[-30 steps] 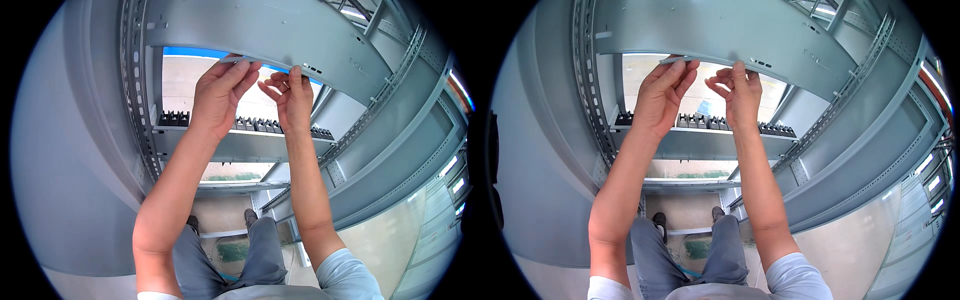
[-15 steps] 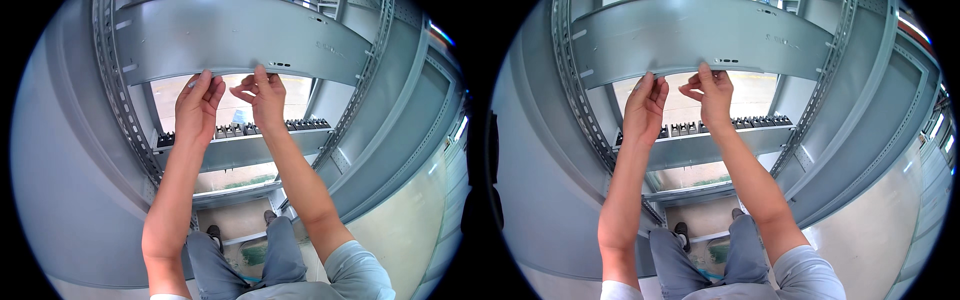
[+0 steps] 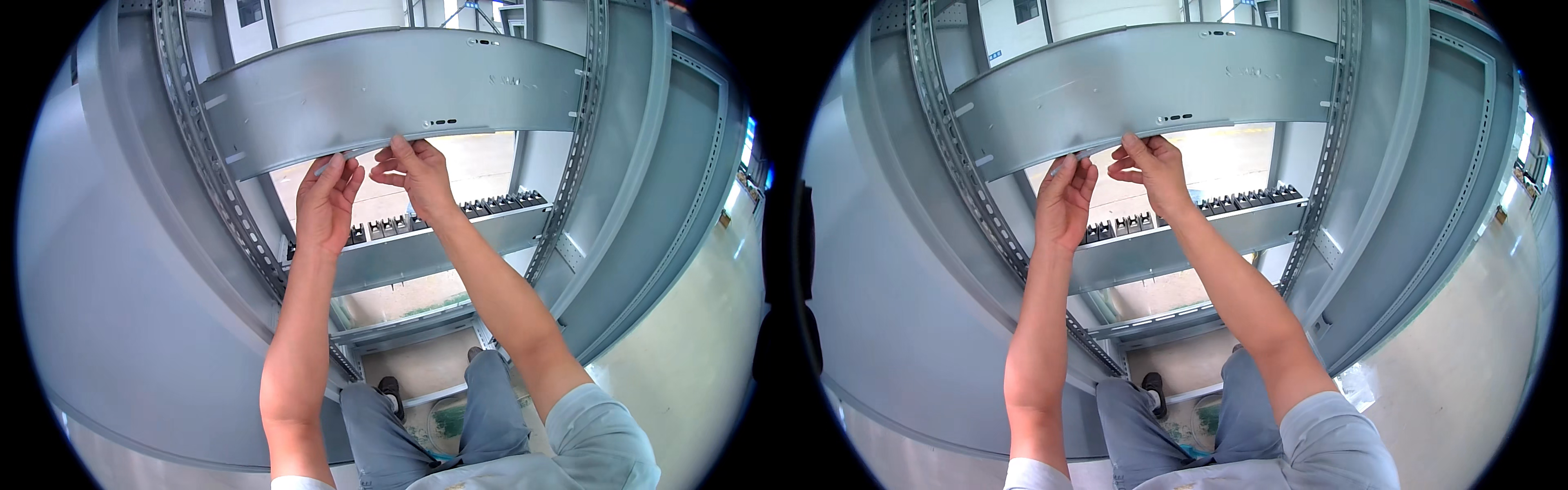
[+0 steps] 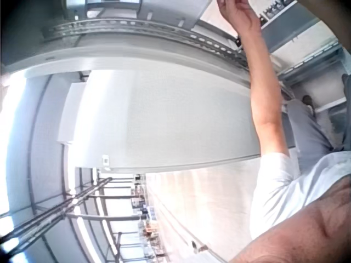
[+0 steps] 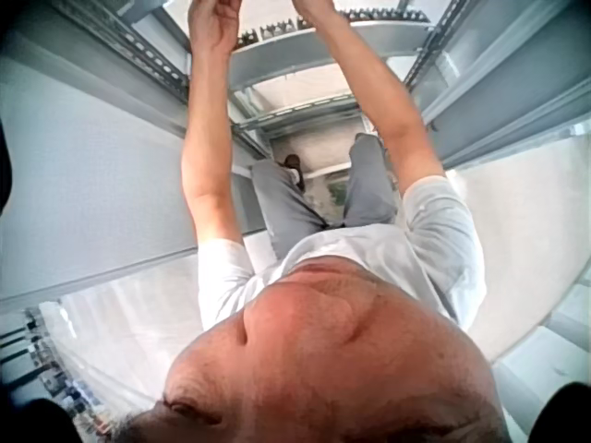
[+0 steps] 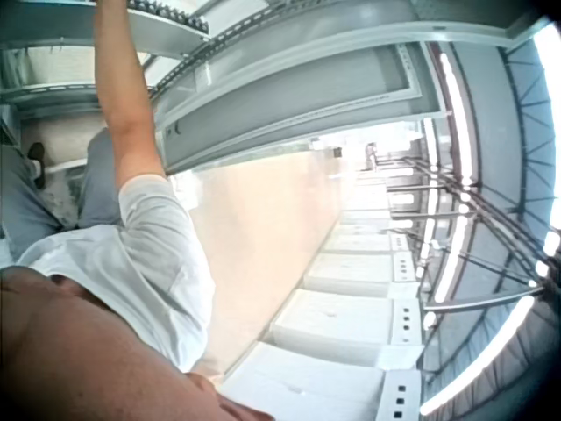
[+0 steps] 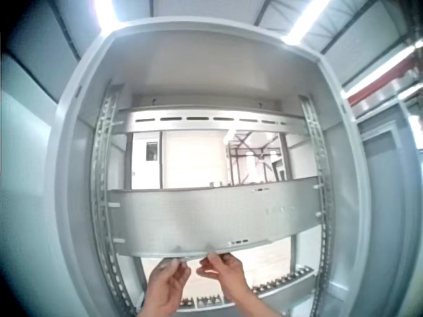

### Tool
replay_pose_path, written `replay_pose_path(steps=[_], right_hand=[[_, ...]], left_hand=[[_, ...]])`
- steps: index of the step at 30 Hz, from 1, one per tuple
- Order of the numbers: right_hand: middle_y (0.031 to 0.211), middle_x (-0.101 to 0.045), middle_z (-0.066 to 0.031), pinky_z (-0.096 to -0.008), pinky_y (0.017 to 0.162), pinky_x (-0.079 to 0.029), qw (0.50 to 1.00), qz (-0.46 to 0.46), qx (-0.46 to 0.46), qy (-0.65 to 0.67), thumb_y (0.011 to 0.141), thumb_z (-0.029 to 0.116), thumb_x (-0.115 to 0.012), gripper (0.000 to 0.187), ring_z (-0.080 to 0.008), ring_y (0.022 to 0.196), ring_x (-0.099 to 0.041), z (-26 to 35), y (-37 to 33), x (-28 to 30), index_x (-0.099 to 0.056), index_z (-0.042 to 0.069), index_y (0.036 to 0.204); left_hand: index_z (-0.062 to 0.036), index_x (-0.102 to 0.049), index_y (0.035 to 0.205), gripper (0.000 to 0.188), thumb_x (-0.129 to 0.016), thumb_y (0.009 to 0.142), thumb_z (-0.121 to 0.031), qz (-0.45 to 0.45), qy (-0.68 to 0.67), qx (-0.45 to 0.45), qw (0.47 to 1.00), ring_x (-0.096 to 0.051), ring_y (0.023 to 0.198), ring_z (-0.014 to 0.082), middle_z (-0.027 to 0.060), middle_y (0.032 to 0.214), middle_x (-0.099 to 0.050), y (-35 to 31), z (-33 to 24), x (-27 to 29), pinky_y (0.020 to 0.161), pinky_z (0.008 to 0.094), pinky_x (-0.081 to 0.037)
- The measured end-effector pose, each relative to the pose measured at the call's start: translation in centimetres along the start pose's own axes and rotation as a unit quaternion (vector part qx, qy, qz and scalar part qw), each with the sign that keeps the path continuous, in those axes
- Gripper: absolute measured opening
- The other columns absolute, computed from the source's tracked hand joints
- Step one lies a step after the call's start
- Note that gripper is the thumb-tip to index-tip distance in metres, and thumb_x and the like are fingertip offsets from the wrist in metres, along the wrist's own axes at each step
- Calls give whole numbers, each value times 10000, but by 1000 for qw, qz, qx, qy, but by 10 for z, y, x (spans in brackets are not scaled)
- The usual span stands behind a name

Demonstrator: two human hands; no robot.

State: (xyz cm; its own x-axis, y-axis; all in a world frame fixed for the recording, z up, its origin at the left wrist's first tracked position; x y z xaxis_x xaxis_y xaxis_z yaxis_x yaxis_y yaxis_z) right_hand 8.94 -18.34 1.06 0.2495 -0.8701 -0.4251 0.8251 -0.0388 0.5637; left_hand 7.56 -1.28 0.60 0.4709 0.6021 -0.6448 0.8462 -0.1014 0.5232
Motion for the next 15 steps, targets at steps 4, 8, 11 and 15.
replay_pose_path(steps=[4,8,11,15], right_hand=[[939,-688,-105,-425,756,-663,1000,6,23,-10,1021,343,-682,343,-214,842,-729,-5,1,2,-620,6,1034],[920,-686,-111,-417,747,-664,999,-35,12,21,1016,358,-688,368,-227,832,-730,-3,-3,-6,-620,-4,1017],[909,-686,-116,-415,753,-662,998,-50,22,19,1013,361,-694,383,-236,820,-732,-4,-5,-6,-619,-15,1012],[909,-689,-118,-409,749,-661,998,-32,61,-13,1011,354,-699,382,-239,809,-733,-5,-2,-4,-618,-20,1010]], left_hand=[[-19,-673,1152,180,-700,988,-88,22,13,1,1000,-712,1044,178,86,1092,-727,-2,-1,-3,962,306,-615],[-20,-674,1165,182,-688,993,-80,40,3,0,999,-714,1080,186,98,1132,-730,-5,-2,-8,971,306,-613],[-16,-672,1161,178,-684,997,-84,41,-1,-1,999,-714,1081,189,100,1127,-730,-7,0,-8,976,308,-612],[-11,-660,1186,209,-688,999,-100,35,4,-2,999,-712,1081,193,97,1125,-724,-3,1,-3,971,318,-610]])
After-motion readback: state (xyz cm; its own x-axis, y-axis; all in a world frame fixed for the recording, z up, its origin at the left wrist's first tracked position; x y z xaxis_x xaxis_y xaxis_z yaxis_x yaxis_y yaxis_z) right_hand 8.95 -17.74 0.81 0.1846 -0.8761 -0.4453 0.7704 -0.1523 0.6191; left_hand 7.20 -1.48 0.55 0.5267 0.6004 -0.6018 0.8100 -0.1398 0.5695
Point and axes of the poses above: each hand's wrist, its own y-axis towards the middle knuckle, its own x-axis out of the back of the hand, z = x × y, the point moved 4 cm from there along y, towards the middle knuckle
